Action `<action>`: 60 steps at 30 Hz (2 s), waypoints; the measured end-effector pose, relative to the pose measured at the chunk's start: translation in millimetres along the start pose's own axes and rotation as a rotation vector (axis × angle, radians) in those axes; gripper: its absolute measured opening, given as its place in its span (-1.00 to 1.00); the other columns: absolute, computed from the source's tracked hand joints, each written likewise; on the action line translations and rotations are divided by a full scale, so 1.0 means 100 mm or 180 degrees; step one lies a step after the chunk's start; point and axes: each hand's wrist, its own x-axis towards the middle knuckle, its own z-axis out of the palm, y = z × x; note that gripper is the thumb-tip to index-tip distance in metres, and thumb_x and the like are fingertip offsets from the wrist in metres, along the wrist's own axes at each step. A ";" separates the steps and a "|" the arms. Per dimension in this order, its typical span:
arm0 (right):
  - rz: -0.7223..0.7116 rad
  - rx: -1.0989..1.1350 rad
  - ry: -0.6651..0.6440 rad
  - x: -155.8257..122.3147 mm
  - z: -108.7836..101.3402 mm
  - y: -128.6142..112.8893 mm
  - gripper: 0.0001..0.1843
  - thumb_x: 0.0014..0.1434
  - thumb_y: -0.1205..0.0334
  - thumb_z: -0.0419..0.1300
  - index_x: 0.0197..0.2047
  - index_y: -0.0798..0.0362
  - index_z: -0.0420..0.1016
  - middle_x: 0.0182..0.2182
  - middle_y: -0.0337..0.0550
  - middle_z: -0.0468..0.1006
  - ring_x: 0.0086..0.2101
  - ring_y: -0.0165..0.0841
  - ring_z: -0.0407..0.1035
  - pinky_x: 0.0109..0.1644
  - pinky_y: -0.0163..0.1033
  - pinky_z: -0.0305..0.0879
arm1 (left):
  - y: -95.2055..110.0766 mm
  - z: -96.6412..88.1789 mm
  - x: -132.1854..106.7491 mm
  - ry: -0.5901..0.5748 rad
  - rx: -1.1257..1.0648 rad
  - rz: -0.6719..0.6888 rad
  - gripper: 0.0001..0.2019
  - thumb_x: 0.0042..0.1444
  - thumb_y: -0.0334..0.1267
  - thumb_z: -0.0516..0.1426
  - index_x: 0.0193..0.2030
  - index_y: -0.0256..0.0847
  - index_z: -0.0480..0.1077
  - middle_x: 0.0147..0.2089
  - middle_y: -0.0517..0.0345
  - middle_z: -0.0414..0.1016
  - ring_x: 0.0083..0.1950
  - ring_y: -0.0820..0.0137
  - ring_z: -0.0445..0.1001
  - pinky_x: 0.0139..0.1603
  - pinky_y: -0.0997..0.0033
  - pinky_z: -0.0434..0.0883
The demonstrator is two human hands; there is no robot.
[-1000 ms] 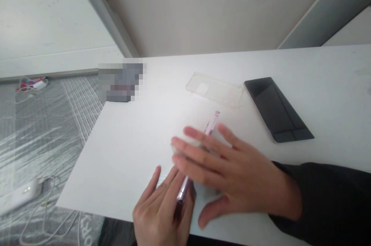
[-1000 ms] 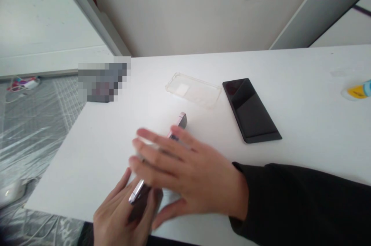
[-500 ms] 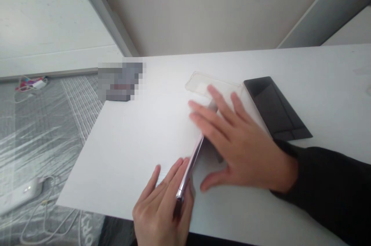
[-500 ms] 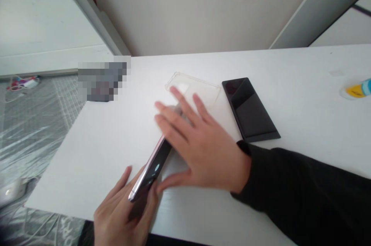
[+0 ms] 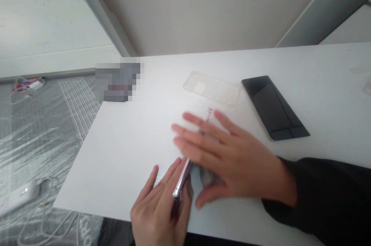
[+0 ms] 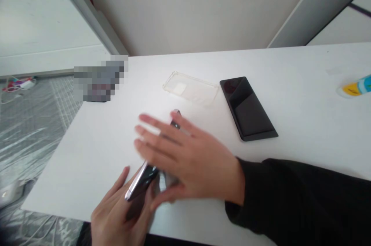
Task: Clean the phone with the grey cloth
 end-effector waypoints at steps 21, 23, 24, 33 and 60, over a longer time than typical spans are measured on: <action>0.0156 0.0240 0.0004 0.01 0.02 0.02 -0.23 0.40 -0.30 -0.01 0.32 0.21 0.31 0.32 0.28 0.33 0.40 0.05 0.04 0.39 0.26 0.12 | 0.01 0.01 -0.01 0.0065 0.0116 -0.0039 -0.82 0.28 -0.45 0.15 -0.01 -0.25 0.50 -0.21 0.12 0.71 -0.32 0.40 0.68 0.27 0.26 0.48; 0.0242 0.0265 0.0054 0.01 0.03 0.00 -0.19 0.38 -0.34 -0.01 0.30 0.24 0.34 0.30 0.32 0.35 0.40 0.10 0.02 0.38 0.30 0.12 | 0.01 0.02 -0.01 0.0055 0.0105 -0.0044 -0.84 0.29 -0.44 0.15 -0.04 -0.25 0.50 -0.19 0.08 0.71 -0.27 0.37 0.69 0.28 0.24 0.48; 0.0146 0.0316 0.0067 0.01 0.03 -0.03 -0.19 0.38 -0.35 -0.04 0.29 0.24 0.35 0.30 0.30 0.35 0.41 0.08 0.02 0.39 0.27 0.12 | 0.00 0.02 -0.02 0.0063 0.0059 -0.0031 -0.88 0.29 -0.43 0.14 -0.10 -0.24 0.50 -0.21 0.08 0.71 -0.26 0.35 0.70 0.27 0.23 0.49; 0.0044 0.0378 0.0109 0.03 0.05 -0.10 -0.19 0.37 -0.37 -0.05 0.25 0.21 0.37 0.25 0.24 0.41 0.36 0.01 0.13 0.41 0.19 0.12 | 0.01 0.00 0.00 0.0011 0.0087 0.0019 -0.89 0.30 -0.45 0.13 -0.11 -0.26 0.48 -0.16 0.06 0.71 -0.23 0.40 0.70 0.38 0.34 0.36; 0.0238 0.0212 0.0081 0.06 0.06 0.08 -0.22 0.33 -0.39 0.02 0.22 0.15 0.37 0.21 0.25 0.43 0.35 0.09 0.13 0.41 0.40 0.00 | 0.01 0.03 0.00 0.0039 0.0104 -0.0037 -0.85 0.27 -0.48 0.15 -0.06 -0.27 0.50 -0.16 0.09 0.71 -0.25 0.42 0.69 0.37 0.34 0.37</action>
